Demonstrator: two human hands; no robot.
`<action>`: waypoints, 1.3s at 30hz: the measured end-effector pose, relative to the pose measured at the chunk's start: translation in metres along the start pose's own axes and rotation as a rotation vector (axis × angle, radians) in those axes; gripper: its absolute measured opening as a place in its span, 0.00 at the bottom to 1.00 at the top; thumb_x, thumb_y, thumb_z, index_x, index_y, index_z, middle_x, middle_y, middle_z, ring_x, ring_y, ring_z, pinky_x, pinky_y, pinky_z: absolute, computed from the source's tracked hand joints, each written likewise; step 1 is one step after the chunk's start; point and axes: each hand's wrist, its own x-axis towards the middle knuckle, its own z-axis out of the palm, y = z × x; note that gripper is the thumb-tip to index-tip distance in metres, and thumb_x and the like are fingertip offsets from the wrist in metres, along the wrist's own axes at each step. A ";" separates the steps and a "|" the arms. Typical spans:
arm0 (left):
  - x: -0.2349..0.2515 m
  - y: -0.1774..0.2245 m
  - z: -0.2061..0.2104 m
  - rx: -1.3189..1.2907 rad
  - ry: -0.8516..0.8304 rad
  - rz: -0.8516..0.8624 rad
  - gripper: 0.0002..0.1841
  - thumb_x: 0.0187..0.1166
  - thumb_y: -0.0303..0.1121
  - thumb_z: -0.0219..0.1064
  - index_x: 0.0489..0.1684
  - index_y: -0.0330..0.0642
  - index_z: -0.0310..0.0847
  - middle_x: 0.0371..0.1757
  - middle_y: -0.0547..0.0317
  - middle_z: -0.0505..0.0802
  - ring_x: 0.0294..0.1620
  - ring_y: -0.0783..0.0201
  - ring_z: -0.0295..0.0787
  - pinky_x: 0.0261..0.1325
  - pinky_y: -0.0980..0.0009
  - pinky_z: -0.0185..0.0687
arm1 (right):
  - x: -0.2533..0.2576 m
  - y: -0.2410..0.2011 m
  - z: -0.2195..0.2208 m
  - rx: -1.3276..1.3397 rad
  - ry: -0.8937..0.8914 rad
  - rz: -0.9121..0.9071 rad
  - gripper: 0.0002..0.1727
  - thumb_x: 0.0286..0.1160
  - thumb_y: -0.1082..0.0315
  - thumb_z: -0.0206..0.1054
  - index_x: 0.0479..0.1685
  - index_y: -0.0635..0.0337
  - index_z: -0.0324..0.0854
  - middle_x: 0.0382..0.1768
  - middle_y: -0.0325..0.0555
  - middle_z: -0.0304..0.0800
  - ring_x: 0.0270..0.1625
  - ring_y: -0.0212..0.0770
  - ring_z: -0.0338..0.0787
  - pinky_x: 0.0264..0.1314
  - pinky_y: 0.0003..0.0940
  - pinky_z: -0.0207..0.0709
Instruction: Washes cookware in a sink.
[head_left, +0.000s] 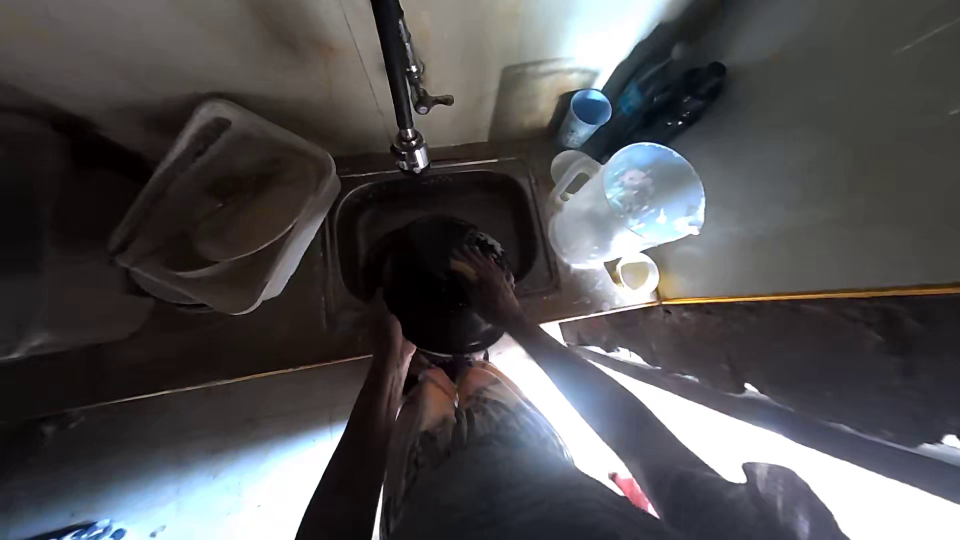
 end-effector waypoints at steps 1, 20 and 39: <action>-0.001 0.005 0.001 0.061 0.036 0.029 0.26 0.96 0.47 0.42 0.76 0.37 0.72 0.66 0.45 0.85 0.64 0.57 0.84 0.66 0.54 0.82 | 0.022 0.004 -0.005 0.031 -0.057 0.008 0.25 0.90 0.66 0.55 0.82 0.64 0.73 0.85 0.61 0.71 0.90 0.59 0.65 0.93 0.55 0.54; -0.043 0.005 0.012 0.398 0.003 0.075 0.23 0.95 0.40 0.47 0.71 0.27 0.76 0.70 0.35 0.84 0.73 0.50 0.78 0.78 0.52 0.70 | 0.073 -0.106 -0.006 -0.665 -0.521 -0.163 0.19 0.80 0.60 0.66 0.63 0.62 0.85 0.72 0.67 0.79 0.80 0.66 0.73 0.81 0.70 0.61; -0.052 0.046 -0.004 0.475 -0.293 0.376 0.13 0.86 0.30 0.61 0.52 0.24 0.82 0.44 0.54 0.90 0.50 0.78 0.84 0.62 0.78 0.78 | 0.116 0.003 -0.144 0.329 -0.221 0.452 0.27 0.95 0.50 0.47 0.80 0.57 0.71 0.68 0.52 0.83 0.66 0.41 0.84 0.70 0.44 0.78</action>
